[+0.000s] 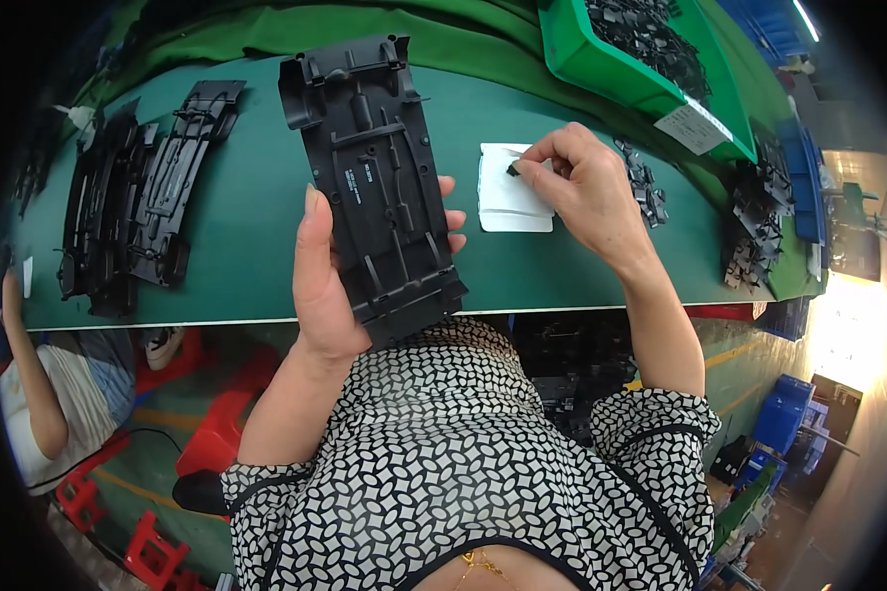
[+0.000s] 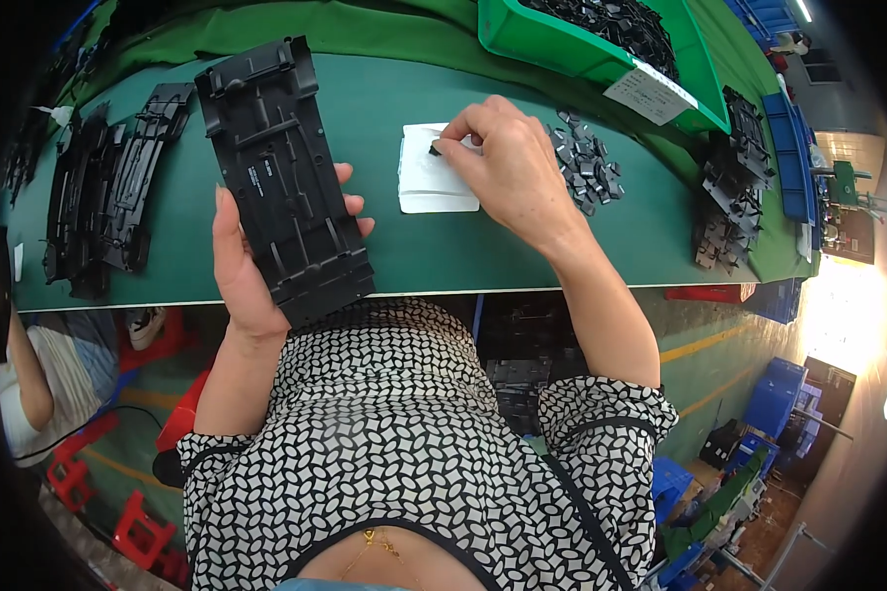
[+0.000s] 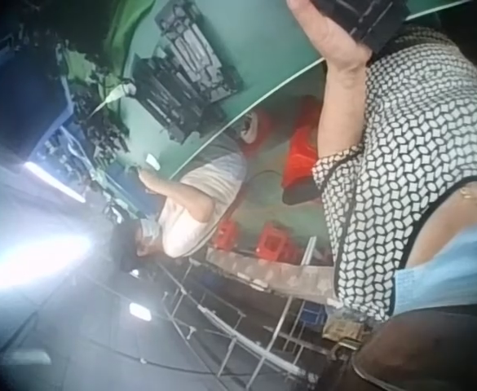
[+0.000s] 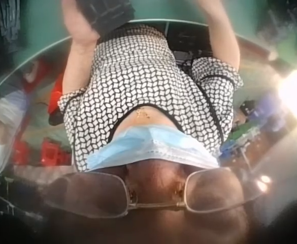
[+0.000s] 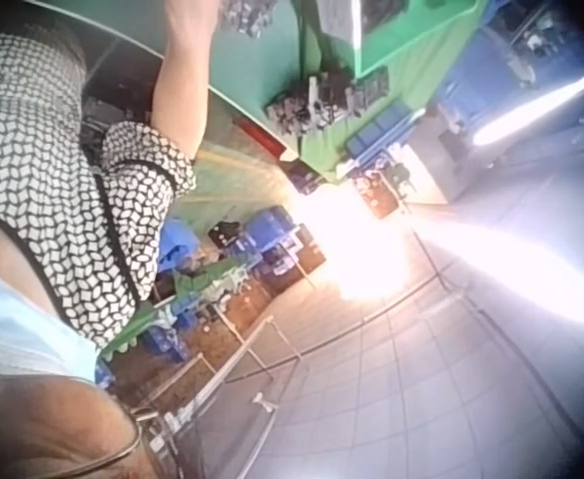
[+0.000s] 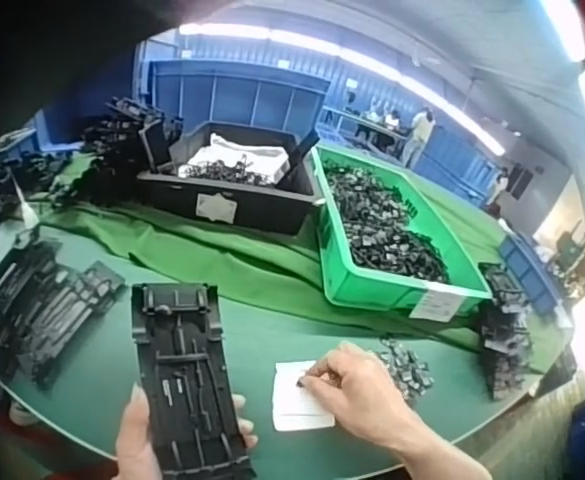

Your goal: Manually assembling small black plastic components onto a larger base part at a factory workbench.

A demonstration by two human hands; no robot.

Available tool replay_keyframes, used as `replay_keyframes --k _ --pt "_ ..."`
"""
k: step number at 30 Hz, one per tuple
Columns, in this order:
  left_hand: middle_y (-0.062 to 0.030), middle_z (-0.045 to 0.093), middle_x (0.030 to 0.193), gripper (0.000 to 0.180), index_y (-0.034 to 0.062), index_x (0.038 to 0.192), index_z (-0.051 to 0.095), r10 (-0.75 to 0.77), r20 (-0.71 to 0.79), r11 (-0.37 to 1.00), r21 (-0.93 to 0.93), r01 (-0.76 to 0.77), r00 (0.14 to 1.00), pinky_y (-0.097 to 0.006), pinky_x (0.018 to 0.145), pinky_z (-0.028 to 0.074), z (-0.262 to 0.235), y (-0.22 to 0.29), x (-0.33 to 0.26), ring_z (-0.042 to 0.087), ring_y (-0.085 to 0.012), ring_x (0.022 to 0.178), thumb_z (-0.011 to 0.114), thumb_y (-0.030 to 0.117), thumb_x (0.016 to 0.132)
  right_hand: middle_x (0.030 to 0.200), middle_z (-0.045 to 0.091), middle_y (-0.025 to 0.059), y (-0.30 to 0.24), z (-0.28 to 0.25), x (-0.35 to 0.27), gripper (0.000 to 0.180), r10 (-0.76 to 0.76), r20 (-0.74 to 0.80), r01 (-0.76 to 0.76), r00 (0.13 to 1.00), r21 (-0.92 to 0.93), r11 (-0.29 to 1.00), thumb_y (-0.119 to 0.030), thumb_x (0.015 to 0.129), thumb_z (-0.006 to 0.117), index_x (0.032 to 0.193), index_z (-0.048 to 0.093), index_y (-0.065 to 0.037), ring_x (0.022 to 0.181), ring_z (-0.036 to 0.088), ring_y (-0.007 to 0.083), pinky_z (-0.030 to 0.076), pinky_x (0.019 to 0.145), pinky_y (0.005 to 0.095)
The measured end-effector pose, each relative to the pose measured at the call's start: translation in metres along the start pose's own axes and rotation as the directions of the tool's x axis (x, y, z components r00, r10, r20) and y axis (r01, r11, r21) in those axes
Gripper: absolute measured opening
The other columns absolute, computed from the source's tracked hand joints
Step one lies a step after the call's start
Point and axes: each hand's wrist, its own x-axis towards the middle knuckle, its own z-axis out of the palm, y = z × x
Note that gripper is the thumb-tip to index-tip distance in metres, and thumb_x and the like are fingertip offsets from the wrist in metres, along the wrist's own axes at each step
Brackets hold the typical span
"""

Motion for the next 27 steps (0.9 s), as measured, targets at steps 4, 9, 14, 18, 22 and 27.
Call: replay_keyframes --k 4,9,14,18,22,27 --pt "-0.0229 0.050 0.127 0.075 -0.0042 0.134 0.039 -0.008 0.003 1.000 0.020 0.008 1.000 -0.042 0.092 0.050 0.000 0.000 0.000 0.058 -0.0305 0.107 0.023 0.058 0.095 0.081 0.060 0.0135 -0.002 0.000 -0.001 0.017 -0.001 -0.013 0.002 1.000 0.060 0.998 -0.016 0.081 0.066 0.085 0.066 0.001 0.072 0.057 0.0249 0.046 0.066 0.0359" --pt "-0.0225 0.050 0.127 0.077 -0.0039 0.134 0.039 -0.011 0.003 1.000 0.001 0.011 1.000 -0.042 0.092 0.050 0.000 0.000 0.000 0.058 -0.0302 0.107 0.023 0.060 0.095 0.080 0.059 0.0129 0.005 0.004 -0.002 0.016 0.010 -0.018 -0.009 1.000 0.052 0.999 -0.014 0.081 0.065 0.084 0.066 0.001 0.070 0.056 0.0250 0.045 0.063 0.0372" --pt "-0.0223 0.050 0.127 0.077 -0.0034 0.134 0.039 -0.017 -0.006 1.000 0.018 0.017 1.000 -0.042 0.092 0.050 0.000 0.000 0.000 0.058 -0.0297 0.107 0.023 0.060 0.095 0.079 0.058 0.0115 0.006 0.007 -0.006 0.014 -0.056 -0.058 0.060 0.997 0.074 0.995 -0.013 0.081 0.066 0.083 0.065 0.001 0.070 0.054 0.0247 0.042 0.063 0.0360" --pt "-0.0219 0.050 0.127 0.077 -0.0033 0.134 0.039 -0.032 -0.012 0.999 -0.005 0.032 0.999 -0.042 0.092 0.050 0.001 0.000 0.000 0.058 -0.0294 0.107 0.023 0.060 0.095 0.076 0.057 0.0074 0.015 0.006 -0.009 0.008 -0.166 -0.131 0.152 0.977 -0.106 0.983 -0.011 0.079 0.067 0.080 0.064 -0.003 0.072 0.054 0.0231 0.038 0.069 0.0345" --pt "-0.0217 0.050 0.128 0.076 -0.0031 0.134 0.039 -0.034 0.009 0.999 0.001 0.034 0.999 -0.042 0.092 0.050 0.000 0.001 0.000 0.057 -0.0293 0.108 0.023 0.060 0.095 0.076 0.055 0.0050 0.010 0.007 -0.009 0.005 -0.251 -0.179 0.228 0.951 -0.137 0.964 -0.009 0.078 0.067 0.079 0.064 -0.006 0.074 0.053 0.0223 0.036 0.071 0.0345" --pt "-0.0219 0.050 0.128 0.075 -0.0031 0.134 0.039 -0.027 0.004 1.000 -0.002 0.027 1.000 -0.042 0.092 0.050 0.000 0.000 0.000 0.057 -0.0294 0.109 0.022 0.059 0.095 0.078 0.052 0.0035 0.011 0.004 -0.011 0.008 -0.552 -0.042 0.500 0.833 -0.371 0.783 -0.005 0.073 0.064 0.080 0.061 -0.006 0.077 0.052 0.0220 0.037 0.071 0.0344"
